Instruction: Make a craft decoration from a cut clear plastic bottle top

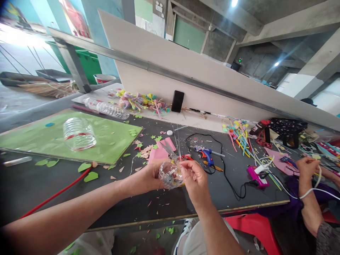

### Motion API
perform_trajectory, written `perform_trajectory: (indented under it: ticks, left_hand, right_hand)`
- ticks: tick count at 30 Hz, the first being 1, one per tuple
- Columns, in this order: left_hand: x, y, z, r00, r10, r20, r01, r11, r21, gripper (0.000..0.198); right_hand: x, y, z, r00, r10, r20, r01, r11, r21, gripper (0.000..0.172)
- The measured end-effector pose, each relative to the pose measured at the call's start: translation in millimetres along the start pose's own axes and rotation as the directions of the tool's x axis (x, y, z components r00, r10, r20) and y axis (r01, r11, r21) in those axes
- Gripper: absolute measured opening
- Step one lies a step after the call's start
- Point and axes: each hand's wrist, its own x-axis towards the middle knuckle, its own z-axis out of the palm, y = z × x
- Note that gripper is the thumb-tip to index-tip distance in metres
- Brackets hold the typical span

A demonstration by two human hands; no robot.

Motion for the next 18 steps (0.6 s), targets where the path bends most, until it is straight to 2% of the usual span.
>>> perform_trajectory:
  ticks: [6,9,13,15,18]
  left_hand:
    - [-1.1,-8.0,-3.2,0.993,-0.105,0.047,0.112,0.981,-0.157,0.046]
    - [-0.7,-7.1,-1.3,0.997,-0.076,0.031,0.079,0.989,-0.124,0.043]
    - [-0.8,-6.1,2.4,0.999,-0.018,-0.041,0.018,1.0,-0.013,0.035]
    - [-1.2,-6.8,3.2,0.998,-0.009,-0.063,0.009,1.0,0.0,0.036]
    - [-1.7,-9.7,2.9,0.997,-0.019,-0.08,0.017,1.0,-0.023,0.041]
  right_hand:
    - [-0.8,-7.9,3.1,0.999,0.025,-0.031,-0.029,0.992,-0.123,0.014]
    - [1.8,-7.0,4.4,1.0,-0.007,-0.026,0.002,0.983,-0.184,0.014]
    - [3.9,-5.1,7.0,0.994,-0.106,-0.025,0.093,0.945,-0.313,0.003]
    - [3.5,-5.2,9.0,0.991,-0.113,-0.066,0.09,0.954,-0.285,0.006]
    - [2.0,-4.8,12.4,0.991,0.014,-0.135,-0.032,0.991,-0.13,0.013]
